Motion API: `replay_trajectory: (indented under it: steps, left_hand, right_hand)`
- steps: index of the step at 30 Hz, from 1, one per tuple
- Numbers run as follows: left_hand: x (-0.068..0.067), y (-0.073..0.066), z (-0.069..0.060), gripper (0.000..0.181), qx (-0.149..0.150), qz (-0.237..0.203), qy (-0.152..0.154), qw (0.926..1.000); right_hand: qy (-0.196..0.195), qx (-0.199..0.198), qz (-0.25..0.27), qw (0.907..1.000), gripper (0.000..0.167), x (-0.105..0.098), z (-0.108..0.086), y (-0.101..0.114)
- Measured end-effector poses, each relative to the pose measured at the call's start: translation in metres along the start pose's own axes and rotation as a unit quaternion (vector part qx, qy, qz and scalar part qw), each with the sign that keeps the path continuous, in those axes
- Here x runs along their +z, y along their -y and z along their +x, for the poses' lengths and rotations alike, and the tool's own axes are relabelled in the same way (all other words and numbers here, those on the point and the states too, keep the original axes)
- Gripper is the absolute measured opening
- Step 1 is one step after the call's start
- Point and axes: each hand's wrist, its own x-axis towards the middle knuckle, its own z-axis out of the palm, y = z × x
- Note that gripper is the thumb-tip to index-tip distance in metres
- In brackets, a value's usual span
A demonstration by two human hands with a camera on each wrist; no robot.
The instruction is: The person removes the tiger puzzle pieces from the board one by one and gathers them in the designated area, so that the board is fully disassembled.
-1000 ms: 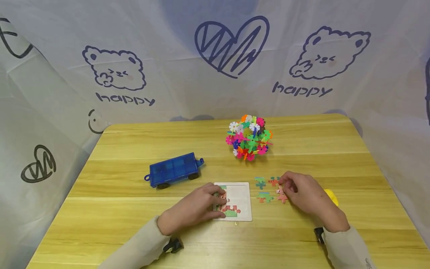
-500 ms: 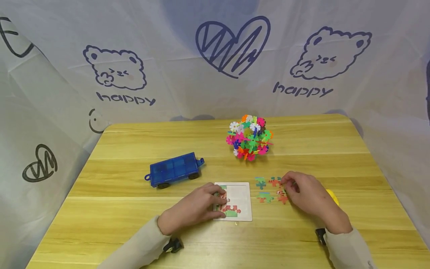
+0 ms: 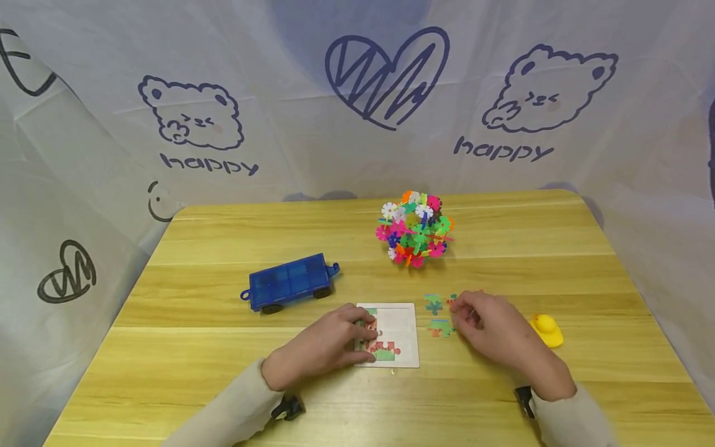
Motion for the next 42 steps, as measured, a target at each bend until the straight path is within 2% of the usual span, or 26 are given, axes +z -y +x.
replay_trajectory:
  steps: [7,13,18,26,32,37,42]
  left_hand:
    - [0.000,0.000,0.000,0.038,0.004,0.002,-0.004,1.0000]
    - [0.000,0.000,0.001,0.038,-0.001,0.002,0.001,1.0000]
    - [-0.001,-0.001,0.001,0.037,0.003,0.006,-0.002,1.0000]
    - [-0.001,-0.001,0.001,0.033,0.002,0.016,-0.001,0.9999]
    - [0.001,0.000,0.001,0.031,0.007,0.019,-0.004,0.9998]
    - [0.001,0.000,0.002,0.029,0.006,0.015,-0.003,0.9999]
    - [0.001,0.000,0.002,0.031,0.004,0.011,-0.005,0.9999]
  right_hand:
    - [0.044,-0.024,0.044,0.9978,0.008,0.014,0.009,0.019]
    - [0.072,-0.039,0.022,0.9964,0.007,0.028,0.016,0.034]
    - [0.097,-0.037,0.010,0.9946,0.013,0.038,0.021,0.048]
    - [0.108,-0.070,-0.023,0.9914,0.019,0.051,0.027,0.065]
    - [0.118,-0.053,-0.038,0.9909,0.023,0.055,0.029,0.069]
    - [0.118,-0.042,-0.036,0.9915,0.024,0.055,0.029,0.070]
    - [0.126,-0.046,-0.001,0.9909,0.026,0.054,0.031,0.070]
